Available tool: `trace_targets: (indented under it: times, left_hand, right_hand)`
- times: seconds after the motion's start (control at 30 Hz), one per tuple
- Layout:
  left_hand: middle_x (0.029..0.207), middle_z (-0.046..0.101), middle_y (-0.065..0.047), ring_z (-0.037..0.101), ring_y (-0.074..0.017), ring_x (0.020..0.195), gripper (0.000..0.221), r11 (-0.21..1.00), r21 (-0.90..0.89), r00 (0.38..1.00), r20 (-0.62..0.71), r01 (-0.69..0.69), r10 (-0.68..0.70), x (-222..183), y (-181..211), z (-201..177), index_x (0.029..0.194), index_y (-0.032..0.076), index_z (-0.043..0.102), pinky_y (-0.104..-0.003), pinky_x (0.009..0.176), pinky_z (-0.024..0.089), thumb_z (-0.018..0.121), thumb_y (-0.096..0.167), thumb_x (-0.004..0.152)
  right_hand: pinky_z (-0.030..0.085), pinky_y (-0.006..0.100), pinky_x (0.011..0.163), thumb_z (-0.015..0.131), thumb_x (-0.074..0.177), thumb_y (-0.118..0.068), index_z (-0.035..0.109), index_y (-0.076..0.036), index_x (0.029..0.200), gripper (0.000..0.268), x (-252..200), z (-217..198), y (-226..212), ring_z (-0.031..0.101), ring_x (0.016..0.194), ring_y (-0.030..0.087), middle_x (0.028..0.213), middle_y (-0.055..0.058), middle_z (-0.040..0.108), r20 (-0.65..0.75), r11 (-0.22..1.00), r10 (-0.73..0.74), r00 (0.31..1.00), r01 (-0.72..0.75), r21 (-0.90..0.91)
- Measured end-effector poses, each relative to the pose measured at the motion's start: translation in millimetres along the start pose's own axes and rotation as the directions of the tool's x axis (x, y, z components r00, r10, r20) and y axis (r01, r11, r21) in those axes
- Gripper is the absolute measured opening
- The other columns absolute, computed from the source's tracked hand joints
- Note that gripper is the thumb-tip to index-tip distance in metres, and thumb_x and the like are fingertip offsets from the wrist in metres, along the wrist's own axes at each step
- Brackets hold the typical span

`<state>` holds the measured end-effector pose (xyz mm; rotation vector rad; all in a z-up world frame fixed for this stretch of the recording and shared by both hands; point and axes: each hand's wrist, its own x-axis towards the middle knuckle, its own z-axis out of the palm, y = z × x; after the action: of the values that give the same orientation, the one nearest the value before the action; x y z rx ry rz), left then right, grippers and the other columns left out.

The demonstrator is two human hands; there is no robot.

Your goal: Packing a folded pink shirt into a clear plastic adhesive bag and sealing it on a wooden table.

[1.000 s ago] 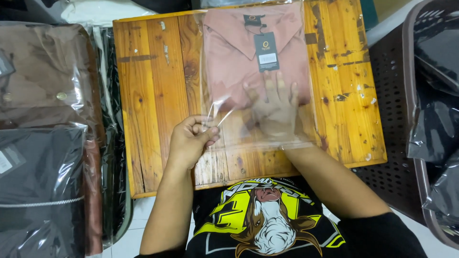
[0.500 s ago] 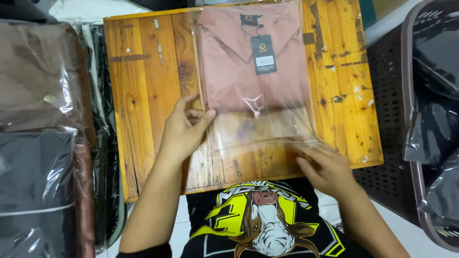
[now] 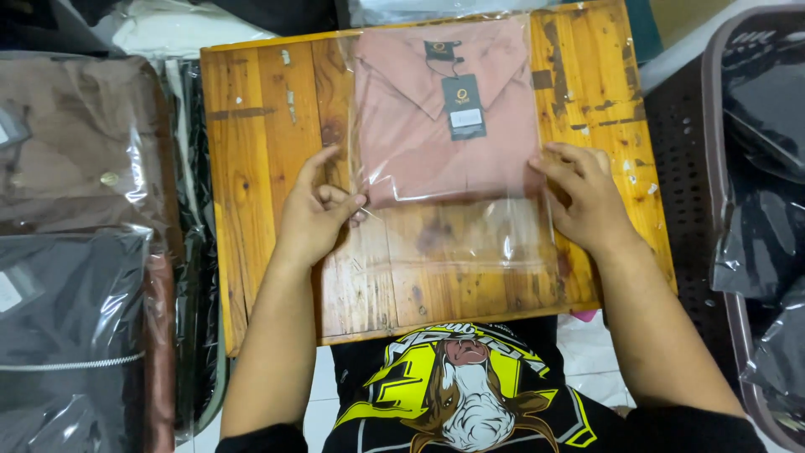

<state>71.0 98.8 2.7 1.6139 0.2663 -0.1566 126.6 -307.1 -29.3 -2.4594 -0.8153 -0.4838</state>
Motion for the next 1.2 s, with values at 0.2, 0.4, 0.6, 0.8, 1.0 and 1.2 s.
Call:
trace_targets:
  times: [0.2,0.4,0.6,0.8,1.0,1.2]
  left_hand:
    - [0.087,0.070,-0.014,0.068,-0.0259,0.077,0.039,0.937,0.211,0.959,0.128,-0.277,0.254,9,-17,-19,0.126,0.014,0.073,-0.037,0.072,0.056,0.067,-0.001,0.091]
    - [0.128,0.055,-0.015,0.057,-0.0419,0.115,0.078,0.562,0.682,0.875,0.273,-0.469,0.399,-1,8,-13,0.145,0.024,0.061,-0.051,0.104,0.047,0.080,0.001,0.073]
    - [0.148,0.046,-0.017,0.050,-0.0482,0.125,0.068,0.467,0.642,0.761,0.304,-0.608,0.573,10,-8,-12,0.145,0.033,0.061,-0.053,0.109,0.043,0.083,0.020,0.082]
    - [0.145,0.058,-0.011,0.052,-0.0423,0.129,0.034,0.372,0.579,0.625,0.327,-0.725,0.709,25,-25,-9,0.130,0.031,0.073,-0.051,0.112,0.040,0.064,0.021,0.099]
    - [0.153,0.056,-0.014,0.042,-0.0439,0.146,0.030,0.434,0.459,0.574,0.225,-0.775,0.788,12,10,4,0.127,0.023,0.074,-0.053,0.120,0.032,0.059,0.035,0.105]
    - [0.141,0.065,-0.012,0.049,-0.0368,0.142,0.034,0.524,0.299,0.588,0.192,-0.798,0.786,0,46,12,0.122,0.014,0.075,-0.047,0.122,0.031,0.056,0.036,0.105]
  right_hand:
    - [0.046,0.046,0.105,0.071,0.081,0.008,0.076,-0.015,0.119,0.044,3,5,-6,0.063,0.114,0.036,0.133,0.009,0.071,-0.077,0.987,-0.134,0.988,0.140,0.080]
    - [0.050,0.043,0.106,0.066,0.087,0.008,0.079,-0.013,0.117,0.039,0,6,-2,0.066,0.114,0.034,0.130,0.008,0.075,-0.121,0.987,-0.107,0.987,0.121,0.110]
    - [0.046,0.053,0.107,0.072,0.081,0.005,0.070,-0.015,0.135,0.058,-1,16,15,0.060,0.124,0.043,0.145,0.015,0.064,-0.042,0.985,-0.155,0.987,0.157,0.070]
    - [0.046,0.051,0.110,0.061,0.098,-0.004,0.074,-0.014,0.129,0.035,5,17,12,0.061,0.126,0.042,0.144,0.015,0.065,-0.084,0.979,-0.194,0.977,0.198,0.046]
    - [0.039,0.055,0.116,0.052,0.108,-0.015,0.069,-0.008,0.132,0.030,13,0,-8,0.051,0.138,0.047,0.151,0.022,0.056,-0.131,0.955,-0.085,0.988,0.118,0.273]
    - [0.039,0.054,0.117,0.052,0.107,-0.021,0.066,0.006,0.124,0.035,28,-15,-16,0.056,0.134,0.046,0.143,0.029,0.056,-0.123,0.808,-0.048,0.991,0.111,0.578]
